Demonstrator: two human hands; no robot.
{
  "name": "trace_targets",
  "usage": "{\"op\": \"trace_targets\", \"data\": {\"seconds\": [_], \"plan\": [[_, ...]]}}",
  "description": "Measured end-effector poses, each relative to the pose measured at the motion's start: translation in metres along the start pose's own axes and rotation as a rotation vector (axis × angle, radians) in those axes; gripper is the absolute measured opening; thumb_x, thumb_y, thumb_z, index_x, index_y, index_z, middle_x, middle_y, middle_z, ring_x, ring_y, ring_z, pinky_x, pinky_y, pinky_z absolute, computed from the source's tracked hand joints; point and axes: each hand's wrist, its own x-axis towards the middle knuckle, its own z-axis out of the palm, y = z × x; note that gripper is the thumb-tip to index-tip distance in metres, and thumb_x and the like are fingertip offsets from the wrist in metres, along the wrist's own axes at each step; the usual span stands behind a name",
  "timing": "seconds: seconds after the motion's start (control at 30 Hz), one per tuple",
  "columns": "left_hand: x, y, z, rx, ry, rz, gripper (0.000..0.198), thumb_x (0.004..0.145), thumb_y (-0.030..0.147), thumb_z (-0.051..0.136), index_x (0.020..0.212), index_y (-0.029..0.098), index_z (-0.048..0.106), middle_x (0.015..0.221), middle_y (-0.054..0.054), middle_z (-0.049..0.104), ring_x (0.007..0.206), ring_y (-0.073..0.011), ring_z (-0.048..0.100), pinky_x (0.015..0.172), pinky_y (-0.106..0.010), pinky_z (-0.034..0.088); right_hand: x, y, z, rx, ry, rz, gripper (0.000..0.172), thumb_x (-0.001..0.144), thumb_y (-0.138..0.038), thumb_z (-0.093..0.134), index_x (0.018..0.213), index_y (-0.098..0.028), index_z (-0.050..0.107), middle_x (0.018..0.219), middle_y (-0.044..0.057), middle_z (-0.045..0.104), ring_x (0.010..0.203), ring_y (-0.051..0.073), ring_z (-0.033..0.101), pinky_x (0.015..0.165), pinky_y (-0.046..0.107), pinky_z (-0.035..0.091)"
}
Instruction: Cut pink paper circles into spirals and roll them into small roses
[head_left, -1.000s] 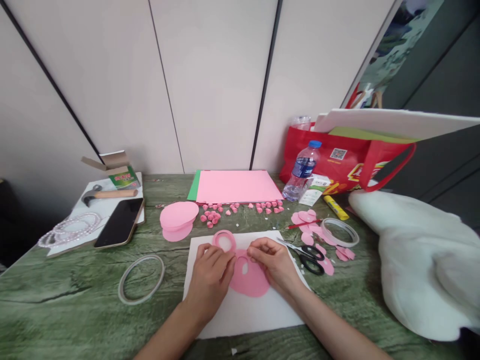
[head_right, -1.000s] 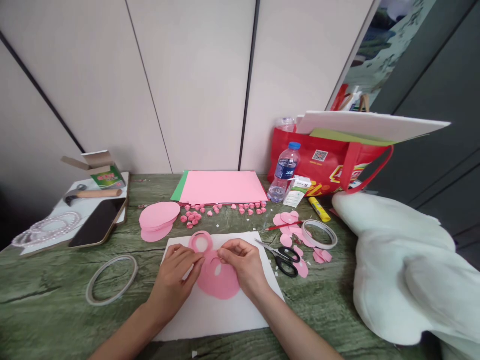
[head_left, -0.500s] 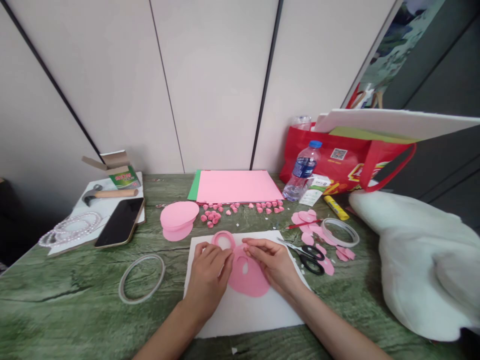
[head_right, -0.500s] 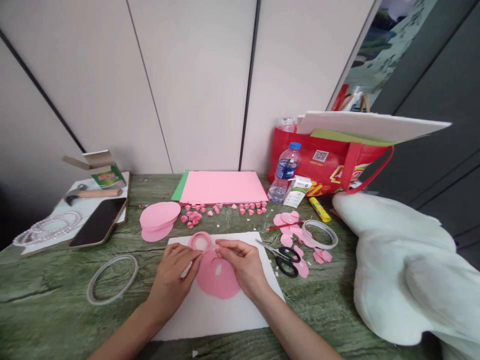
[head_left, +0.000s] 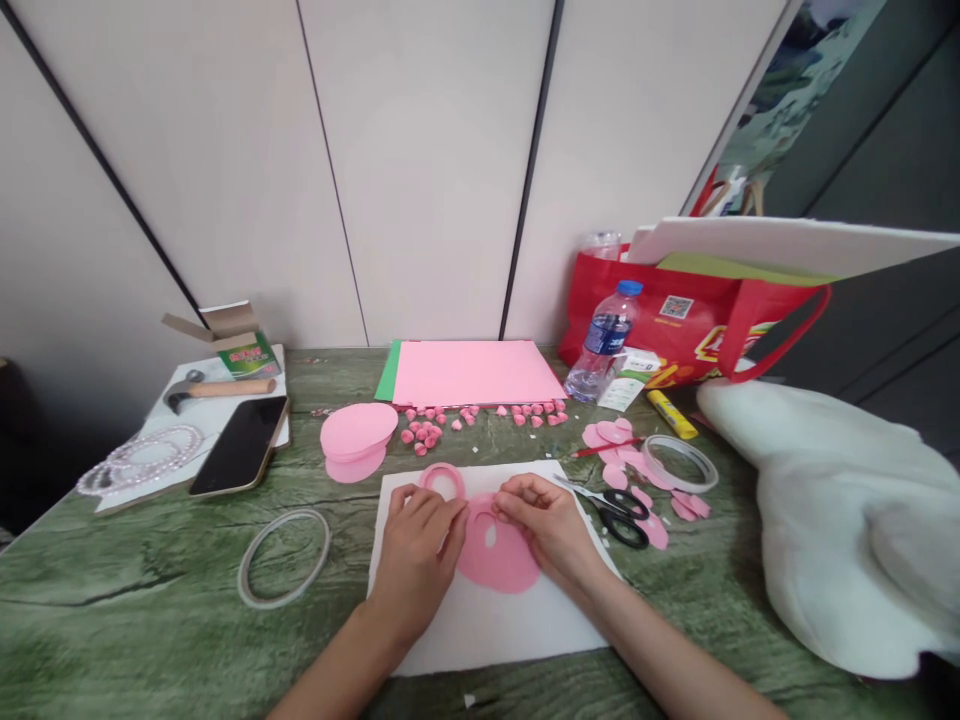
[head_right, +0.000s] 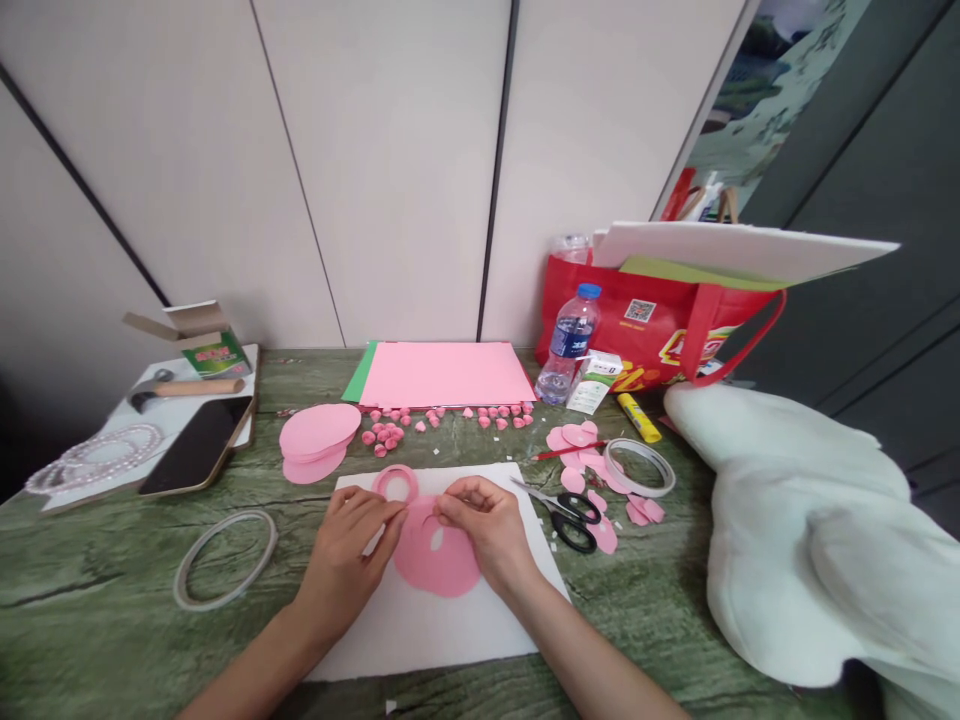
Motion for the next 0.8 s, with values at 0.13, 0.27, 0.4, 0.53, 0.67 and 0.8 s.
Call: {"op": "trace_targets", "data": {"seconds": [0.13, 0.27, 0.4, 0.53, 0.67, 0.8], "plan": [[0.0006, -0.0016, -0.0008, 0.009, 0.002, -0.014, 0.015, 0.083, 0.014, 0.047, 0.081, 0.017, 0.061, 0.066, -0.003, 0.063, 0.065, -0.0155, 0.055, 0.070, -0.035, 0.040, -0.0002, 0.0005, -0.0005, -0.007, -0.003, 0.016, 0.015, 0.055, -0.021, 0.078, 0.065, -0.016, 0.069, 0.057, 0.000, 0.066, 0.052, 0.010, 0.058, 0.054, 0.020, 0.047], [-0.0004, -0.0035, 0.0003, 0.020, 0.021, -0.036, 0.014, 0.082, 0.014, 0.046, 0.080, 0.017, 0.060, 0.065, -0.003, 0.063, 0.064, -0.0152, 0.056, 0.070, -0.034, 0.040, 0.0003, 0.0011, -0.0006, 0.007, 0.017, 0.042, 0.019, 0.055, -0.023, 0.078, 0.071, -0.015, 0.070, 0.063, 0.003, 0.069, 0.059, 0.014, 0.063, 0.061, 0.025, 0.051], [-0.0010, -0.0043, 0.0012, 0.035, 0.011, -0.057, 0.014, 0.082, 0.014, 0.047, 0.079, 0.016, 0.060, 0.065, -0.003, 0.064, 0.063, -0.0156, 0.056, 0.070, -0.035, 0.040, 0.0007, 0.0031, -0.0004, 0.018, 0.018, 0.045, 0.020, 0.056, -0.023, 0.077, 0.074, -0.016, 0.071, 0.066, 0.004, 0.071, 0.064, 0.015, 0.065, 0.065, 0.025, 0.051], [-0.0011, -0.0039, 0.0009, 0.038, 0.006, -0.054, 0.014, 0.082, 0.014, 0.047, 0.080, 0.017, 0.060, 0.066, -0.003, 0.064, 0.064, -0.0156, 0.056, 0.071, -0.035, 0.040, 0.0007, 0.0039, -0.0014, -0.015, 0.001, 0.044, 0.021, 0.057, -0.023, 0.076, 0.077, -0.016, 0.071, 0.072, 0.005, 0.071, 0.064, 0.015, 0.065, 0.066, 0.026, 0.052], [-0.0016, -0.0034, 0.0007, 0.047, -0.014, -0.051, 0.014, 0.082, 0.014, 0.047, 0.079, 0.017, 0.060, 0.064, -0.003, 0.063, 0.063, -0.0159, 0.055, 0.069, -0.035, 0.040, 0.0006, 0.0023, -0.0019, 0.002, -0.002, 0.060, 0.022, 0.056, -0.021, 0.077, 0.076, -0.016, 0.070, 0.070, 0.005, 0.071, 0.061, 0.013, 0.064, 0.064, 0.024, 0.051], [-0.0022, -0.0033, 0.0016, 0.041, -0.013, -0.054, 0.014, 0.082, 0.014, 0.047, 0.077, 0.016, 0.060, 0.063, -0.003, 0.062, 0.062, -0.0158, 0.055, 0.069, -0.035, 0.039, 0.0002, 0.0016, -0.0004, 0.009, 0.003, 0.050, 0.021, 0.054, -0.021, 0.078, 0.072, -0.016, 0.069, 0.068, 0.003, 0.070, 0.060, 0.013, 0.063, 0.061, 0.024, 0.051]]}}
